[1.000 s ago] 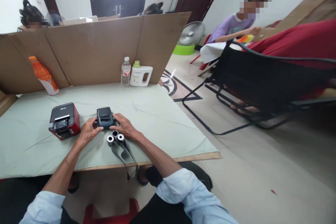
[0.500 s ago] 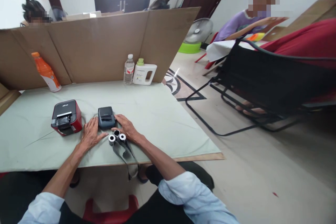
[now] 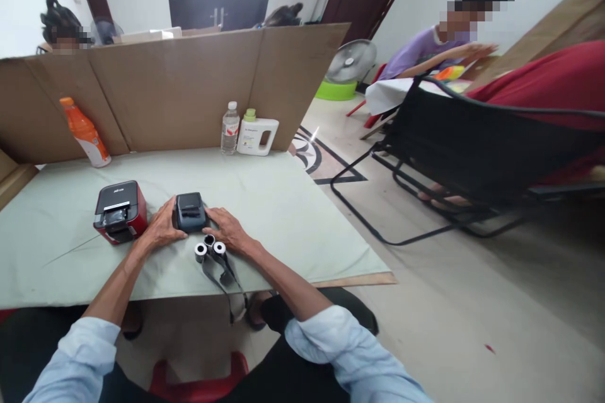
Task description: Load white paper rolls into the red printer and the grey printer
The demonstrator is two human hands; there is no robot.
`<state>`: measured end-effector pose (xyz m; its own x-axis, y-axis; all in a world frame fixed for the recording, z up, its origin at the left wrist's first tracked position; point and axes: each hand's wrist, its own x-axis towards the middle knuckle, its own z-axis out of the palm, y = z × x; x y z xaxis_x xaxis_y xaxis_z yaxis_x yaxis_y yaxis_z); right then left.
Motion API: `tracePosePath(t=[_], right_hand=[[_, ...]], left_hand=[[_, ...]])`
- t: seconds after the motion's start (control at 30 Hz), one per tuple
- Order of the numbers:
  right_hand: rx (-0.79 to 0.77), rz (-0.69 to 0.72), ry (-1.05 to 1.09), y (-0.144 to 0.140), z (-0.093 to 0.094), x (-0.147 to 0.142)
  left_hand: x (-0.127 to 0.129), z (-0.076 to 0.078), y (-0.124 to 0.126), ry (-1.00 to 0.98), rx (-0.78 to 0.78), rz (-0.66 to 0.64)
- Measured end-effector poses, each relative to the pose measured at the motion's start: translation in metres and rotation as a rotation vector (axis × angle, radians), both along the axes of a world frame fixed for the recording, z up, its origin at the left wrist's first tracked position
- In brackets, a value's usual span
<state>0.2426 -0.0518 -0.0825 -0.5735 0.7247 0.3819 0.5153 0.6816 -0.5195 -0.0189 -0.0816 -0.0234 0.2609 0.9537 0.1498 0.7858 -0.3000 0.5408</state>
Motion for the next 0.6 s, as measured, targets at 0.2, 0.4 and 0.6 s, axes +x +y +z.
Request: tracePosePath(t=[0.2,0.4,0.6], right_hand=[[0.002,-0.026,0.074,0.001,-0.006,-0.004],[0.006,-0.043,0.182,0.01,-0.007,-0.005],[0.009,-0.069,0.097,0.014,-0.009,-0.003]], left_hand=[[0.0,0.006,0.012,-0.067,0.013,-0.094],[0.002,0.008,0.02,-0.118,0.005,-0.043],[0.007,-0.001,0.023,-0.033,0.004,0.048]])
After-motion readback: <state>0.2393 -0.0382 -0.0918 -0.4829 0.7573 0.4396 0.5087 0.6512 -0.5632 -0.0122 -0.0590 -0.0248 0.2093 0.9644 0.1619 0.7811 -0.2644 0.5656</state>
